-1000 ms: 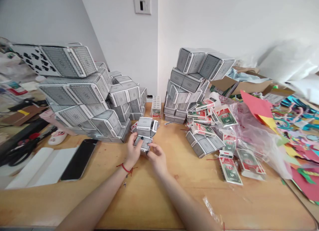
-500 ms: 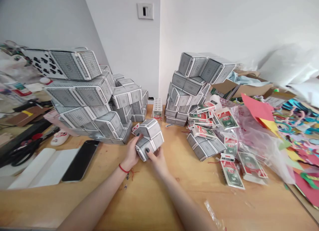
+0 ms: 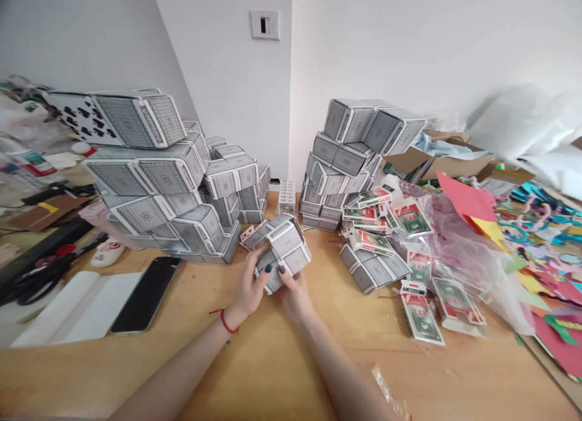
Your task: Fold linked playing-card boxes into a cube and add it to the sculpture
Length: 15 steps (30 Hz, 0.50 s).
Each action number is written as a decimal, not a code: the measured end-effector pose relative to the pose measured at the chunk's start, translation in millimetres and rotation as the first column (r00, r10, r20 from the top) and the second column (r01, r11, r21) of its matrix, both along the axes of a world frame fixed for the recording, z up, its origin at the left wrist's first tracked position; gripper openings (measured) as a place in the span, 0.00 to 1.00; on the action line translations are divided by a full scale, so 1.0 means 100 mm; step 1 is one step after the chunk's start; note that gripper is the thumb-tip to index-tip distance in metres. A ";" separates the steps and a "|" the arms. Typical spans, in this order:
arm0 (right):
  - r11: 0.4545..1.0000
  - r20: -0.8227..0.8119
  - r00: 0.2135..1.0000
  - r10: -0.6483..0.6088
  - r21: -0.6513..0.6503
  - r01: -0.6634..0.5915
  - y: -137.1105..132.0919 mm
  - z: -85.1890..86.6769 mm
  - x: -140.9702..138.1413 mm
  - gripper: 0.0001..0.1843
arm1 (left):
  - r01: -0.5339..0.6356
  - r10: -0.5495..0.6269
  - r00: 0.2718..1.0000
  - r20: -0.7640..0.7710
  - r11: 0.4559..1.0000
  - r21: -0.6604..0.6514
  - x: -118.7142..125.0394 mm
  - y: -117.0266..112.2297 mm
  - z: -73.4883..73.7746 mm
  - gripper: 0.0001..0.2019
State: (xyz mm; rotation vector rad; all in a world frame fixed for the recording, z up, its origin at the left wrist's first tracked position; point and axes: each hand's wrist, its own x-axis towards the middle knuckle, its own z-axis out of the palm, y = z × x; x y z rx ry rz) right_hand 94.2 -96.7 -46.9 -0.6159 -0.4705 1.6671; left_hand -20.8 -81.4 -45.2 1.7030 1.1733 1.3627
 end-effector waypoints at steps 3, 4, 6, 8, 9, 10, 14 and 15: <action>1.000 -0.006 1.000 -0.014 -0.022 0.014 0.00 -0.01 0.00 0.24 | 0.051 -0.041 0.993 -0.108 0.995 0.089 0.01 -0.02 0.00 0.19; 1.000 -0.003 1.000 -0.017 -0.026 0.017 0.00 -0.01 0.00 0.23 | 0.062 -0.049 0.990 -0.130 0.993 0.097 0.00 -0.02 -0.01 0.19; 0.999 0.007 1.000 -0.027 -0.025 0.027 0.00 -0.02 0.00 0.23 | 0.069 -0.051 0.986 -0.160 0.992 0.108 0.00 -0.01 -0.03 0.19; 0.999 0.021 0.999 -0.037 -0.018 0.038 0.00 -0.02 -0.01 0.23 | 0.072 -0.051 0.983 -0.177 0.991 0.114 -0.01 -0.01 -0.05 0.20; 0.999 0.028 0.999 -0.039 -0.015 0.040 0.01 -0.03 -0.01 0.23 | 0.072 -0.051 0.983 -0.179 0.991 0.115 -0.01 -0.01 -0.06 0.20; 0.999 0.036 0.999 -0.040 -0.015 0.041 0.01 -0.04 -0.01 0.23 | 0.074 -0.053 0.983 -0.178 0.991 0.114 -0.02 0.00 -0.07 0.20; 0.997 0.094 0.993 -0.073 -0.019 0.075 0.03 -0.10 0.00 0.24 | 0.087 -0.072 0.988 -0.140 0.991 0.101 -0.01 0.01 -0.08 0.18; 0.996 0.106 0.991 -0.084 -0.015 0.086 0.04 -0.11 0.01 0.25 | 0.091 -0.079 0.990 -0.120 0.992 0.093 0.00 0.01 -0.08 0.18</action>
